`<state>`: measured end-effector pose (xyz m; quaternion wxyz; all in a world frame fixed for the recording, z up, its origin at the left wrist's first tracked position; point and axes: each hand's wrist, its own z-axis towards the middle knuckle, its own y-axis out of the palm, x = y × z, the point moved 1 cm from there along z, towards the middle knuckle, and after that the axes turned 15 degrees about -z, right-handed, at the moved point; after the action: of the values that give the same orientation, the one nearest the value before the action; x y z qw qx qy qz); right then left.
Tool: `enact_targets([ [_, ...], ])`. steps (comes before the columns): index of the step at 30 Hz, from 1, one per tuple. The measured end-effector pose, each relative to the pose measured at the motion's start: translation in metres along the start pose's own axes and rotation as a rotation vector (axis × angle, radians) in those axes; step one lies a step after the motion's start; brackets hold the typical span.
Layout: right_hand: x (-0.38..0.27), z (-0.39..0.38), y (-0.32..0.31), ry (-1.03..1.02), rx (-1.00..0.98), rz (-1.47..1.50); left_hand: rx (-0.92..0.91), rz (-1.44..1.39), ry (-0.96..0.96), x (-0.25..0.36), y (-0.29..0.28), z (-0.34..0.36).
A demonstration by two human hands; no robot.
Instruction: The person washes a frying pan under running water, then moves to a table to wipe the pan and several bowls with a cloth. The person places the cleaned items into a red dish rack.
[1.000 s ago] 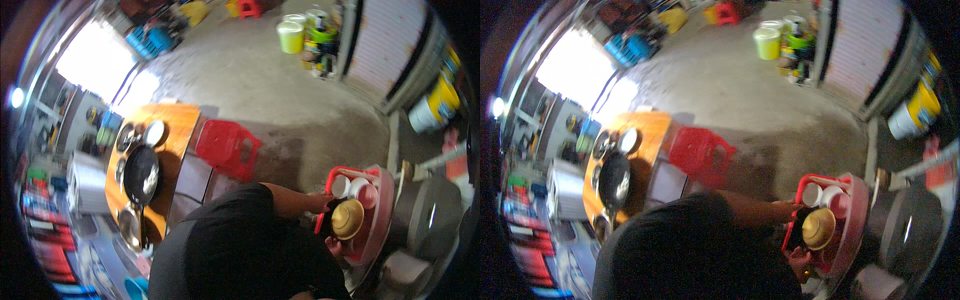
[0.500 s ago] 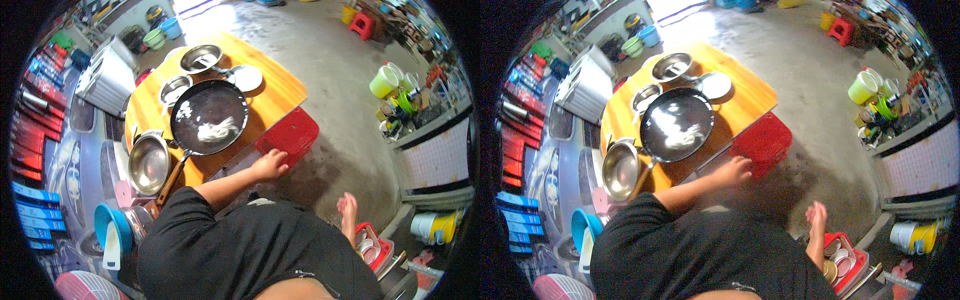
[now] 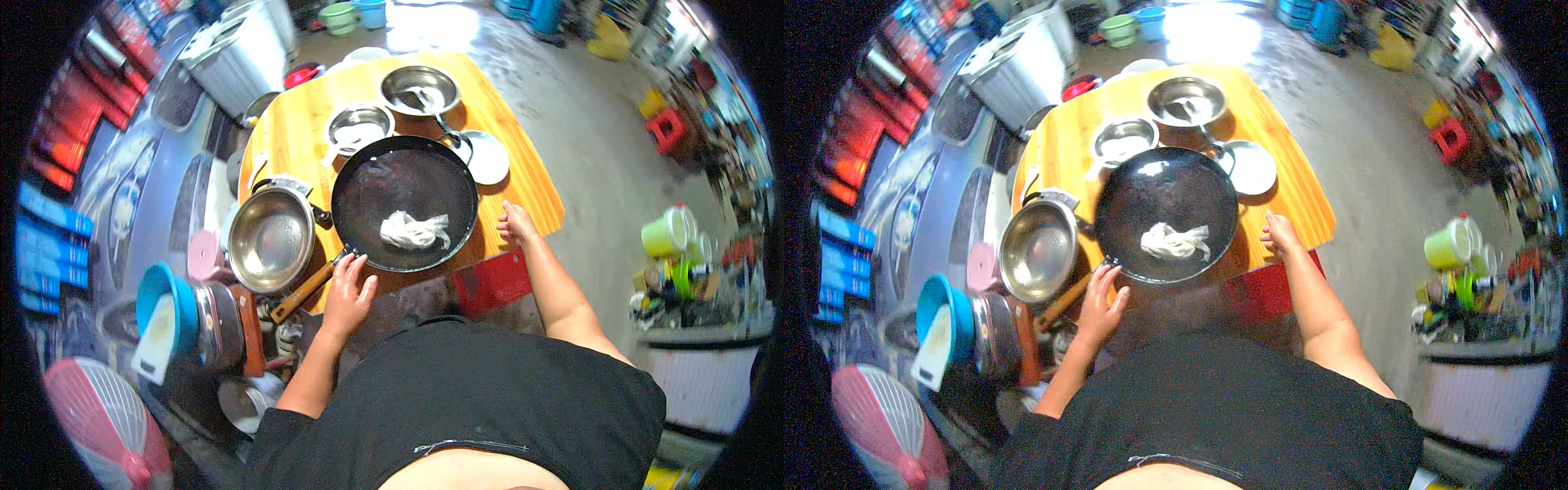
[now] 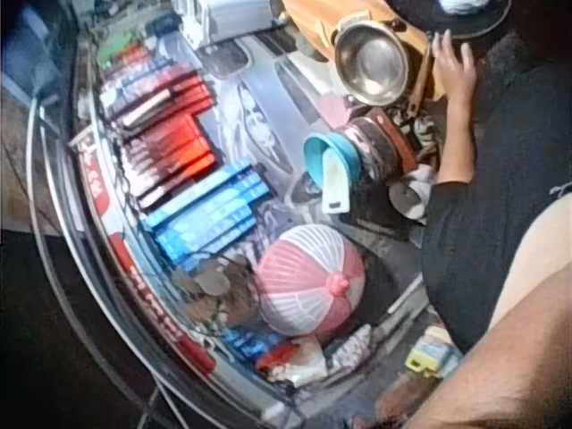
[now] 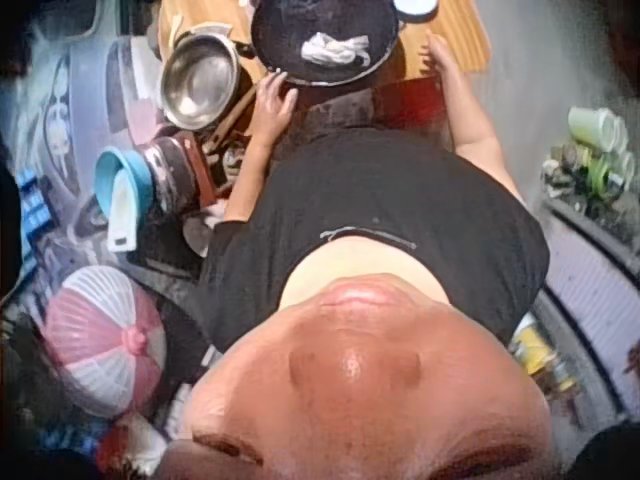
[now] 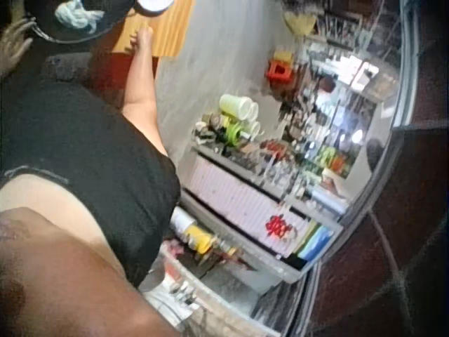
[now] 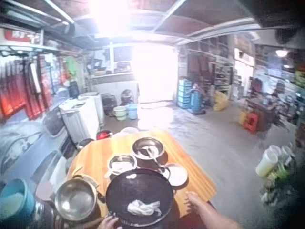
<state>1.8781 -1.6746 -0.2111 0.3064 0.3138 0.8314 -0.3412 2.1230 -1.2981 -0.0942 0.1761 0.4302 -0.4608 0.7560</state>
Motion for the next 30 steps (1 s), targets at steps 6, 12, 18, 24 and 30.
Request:
enact_targets([
  [6,-0.034,0.14,0.014,0.293,-0.092,0.227,0.271,0.1,-0.242,0.032,-0.008,-0.041],
  [12,-0.041,0.173,0.008,0.115,-0.053,0.309,0.341,0.247,-0.278,0.059,-0.011,-0.066],
  [18,-0.068,0.138,-0.057,-0.239,0.225,0.186,0.467,0.339,-0.338,0.062,-0.024,-0.085],
  [24,-0.118,0.068,-0.122,-0.566,0.322,0.033,0.46,0.381,-0.242,0.051,-0.025,-0.05],
  [30,-0.163,0.015,-0.062,-0.771,-0.171,-0.14,0.397,0.328,-0.013,0.057,-0.007,0.019],
])
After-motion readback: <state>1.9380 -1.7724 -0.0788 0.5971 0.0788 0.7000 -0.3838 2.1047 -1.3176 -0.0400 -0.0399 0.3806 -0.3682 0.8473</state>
